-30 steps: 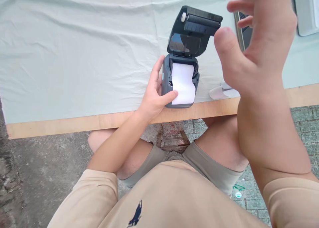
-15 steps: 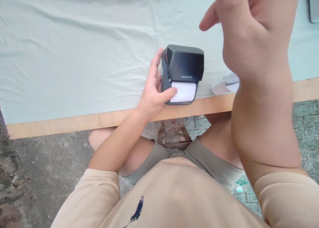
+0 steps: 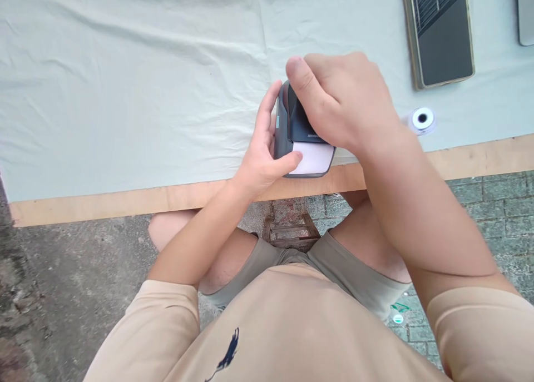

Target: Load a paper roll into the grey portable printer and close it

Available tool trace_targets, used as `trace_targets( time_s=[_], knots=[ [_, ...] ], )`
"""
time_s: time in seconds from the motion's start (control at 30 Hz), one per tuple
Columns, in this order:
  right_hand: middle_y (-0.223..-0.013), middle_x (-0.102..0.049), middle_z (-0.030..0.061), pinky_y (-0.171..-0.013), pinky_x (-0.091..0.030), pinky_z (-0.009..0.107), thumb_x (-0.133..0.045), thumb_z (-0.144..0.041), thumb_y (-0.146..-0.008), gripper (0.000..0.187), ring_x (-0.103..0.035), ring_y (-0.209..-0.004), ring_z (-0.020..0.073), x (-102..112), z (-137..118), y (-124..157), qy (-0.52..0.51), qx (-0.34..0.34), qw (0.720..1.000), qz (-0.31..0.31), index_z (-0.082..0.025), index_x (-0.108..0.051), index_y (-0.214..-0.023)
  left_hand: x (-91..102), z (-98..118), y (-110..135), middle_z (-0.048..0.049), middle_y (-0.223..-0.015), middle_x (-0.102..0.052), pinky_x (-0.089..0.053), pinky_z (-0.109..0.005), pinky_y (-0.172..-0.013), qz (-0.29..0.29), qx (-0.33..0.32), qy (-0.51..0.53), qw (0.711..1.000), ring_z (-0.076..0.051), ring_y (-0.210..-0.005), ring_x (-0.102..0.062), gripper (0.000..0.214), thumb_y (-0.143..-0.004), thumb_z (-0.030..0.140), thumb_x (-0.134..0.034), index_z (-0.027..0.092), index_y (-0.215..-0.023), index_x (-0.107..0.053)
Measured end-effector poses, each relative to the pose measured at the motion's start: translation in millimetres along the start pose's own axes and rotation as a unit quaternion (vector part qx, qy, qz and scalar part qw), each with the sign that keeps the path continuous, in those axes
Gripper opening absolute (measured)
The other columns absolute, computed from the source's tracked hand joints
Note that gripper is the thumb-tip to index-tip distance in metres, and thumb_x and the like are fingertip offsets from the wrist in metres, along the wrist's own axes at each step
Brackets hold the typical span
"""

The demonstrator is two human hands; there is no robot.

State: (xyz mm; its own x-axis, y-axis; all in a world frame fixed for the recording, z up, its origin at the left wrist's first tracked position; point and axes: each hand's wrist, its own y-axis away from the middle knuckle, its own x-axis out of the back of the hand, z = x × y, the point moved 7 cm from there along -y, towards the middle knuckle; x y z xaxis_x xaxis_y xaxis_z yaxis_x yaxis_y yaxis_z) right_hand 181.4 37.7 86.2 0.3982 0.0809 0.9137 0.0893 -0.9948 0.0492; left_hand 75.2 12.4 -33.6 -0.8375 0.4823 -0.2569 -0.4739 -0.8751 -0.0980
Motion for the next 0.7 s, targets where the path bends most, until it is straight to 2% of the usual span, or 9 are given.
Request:
trace_targets(
  time_s=[0.1,0.2,0.27,0.4,0.53,0.6,0.7],
  knots=[
    [-0.067,-0.051,0.0047,-0.064,-0.032,0.038,-0.034,-0.054,-0.111,0.054,-0.041,-0.062,0.0192,-1.6,-1.3,-0.9,0.006,0.024,0.999,0.029,-0.025,-0.034,-0.066,-1.8,1.6,-1.5,-0.0141,-0.163,-0.049,-0.065,-0.046,-0.093,-0.013,0.001,0.001,1.0,-0.044,-0.141,-0.062,0.134,-0.067,0.075,-0.084,0.039,-0.17,-0.007],
    [-0.075,-0.057,0.0082,-0.067,-0.037,0.039,-0.037,-0.053,-0.109,0.046,-0.054,-0.077,0.0253,-3.1,-1.4,-3.3,0.035,0.054,0.997,0.046,-0.025,-0.051,-0.074,-0.4,3.3,-4.4,-0.0131,-0.164,-0.048,-0.062,-0.05,-0.103,-0.008,-0.007,-0.009,1.0,-0.046,-0.15,-0.053,0.133,-0.064,0.078,-0.085,0.039,-0.169,-0.013],
    [-0.081,-0.062,0.0098,-0.069,-0.039,0.039,-0.038,-0.055,-0.109,0.044,-0.06,-0.087,0.0287,-5.1,-1.7,-4.5,0.056,0.059,0.996,0.03,-0.025,-0.061,-0.086,0.5,2.4,-5.6,-0.0128,-0.165,-0.047,-0.061,-0.052,-0.106,-0.006,-0.01,-0.01,1.0,-0.048,-0.153,-0.05,0.134,-0.062,0.08,-0.085,0.038,-0.169,-0.016],
    [-0.078,-0.063,0.0085,-0.07,-0.037,0.039,-0.034,-0.062,-0.11,0.052,-0.061,-0.077,0.0268,-6.1,-5.4,-2.3,0.079,0.04,0.996,-0.005,-0.024,-0.066,-0.092,3.7,-4.7,-2.5,-0.0145,-0.159,-0.053,-0.06,-0.055,-0.105,0.016,0.013,-0.008,1.0,-0.049,-0.147,-0.055,0.136,-0.063,0.082,-0.084,0.035,-0.17,-0.013],
    [-0.081,-0.066,0.0101,-0.069,-0.036,0.039,-0.041,-0.067,-0.106,0.052,-0.063,-0.078,0.0286,-6.0,-6.6,-0.2,0.087,0.015,0.996,0.009,-0.023,-0.066,-0.092,1.3,0.6,1.6,-0.0119,-0.154,-0.056,-0.06,-0.055,-0.108,0.022,0.015,0.012,1.0,-0.048,-0.146,-0.057,0.137,-0.061,0.08,-0.086,0.036,-0.169,-0.016],
    [-0.08,-0.065,0.0095,-0.07,-0.036,0.039,-0.044,-0.067,-0.104,0.05,-0.062,-0.078,0.0281,-7.4,-5.6,-0.6,0.073,0.019,0.997,0.015,-0.024,-0.064,-0.091,0.0,7.9,1.7,-0.01,-0.154,-0.057,-0.058,-0.055,-0.114,0.033,0.018,0.039,0.999,-0.045,-0.152,-0.052,0.12,-0.071,0.079,-0.079,0.035,-0.167,-0.022],
    [-0.078,-0.063,0.0061,-0.07,-0.035,0.038,-0.039,-0.059,-0.109,0.046,-0.057,-0.073,0.023,-3.8,-4.0,-1.1,0.024,0.039,0.999,0.025,-0.024,-0.058,-0.086,1.9,15.4,0.4,-0.0057,-0.156,-0.059,-0.05,-0.053,-0.126,0.059,0.026,0.072,0.995,-0.037,-0.161,-0.045,0.082,-0.092,0.074,-0.057,0.034,-0.16,-0.036]
  ],
)
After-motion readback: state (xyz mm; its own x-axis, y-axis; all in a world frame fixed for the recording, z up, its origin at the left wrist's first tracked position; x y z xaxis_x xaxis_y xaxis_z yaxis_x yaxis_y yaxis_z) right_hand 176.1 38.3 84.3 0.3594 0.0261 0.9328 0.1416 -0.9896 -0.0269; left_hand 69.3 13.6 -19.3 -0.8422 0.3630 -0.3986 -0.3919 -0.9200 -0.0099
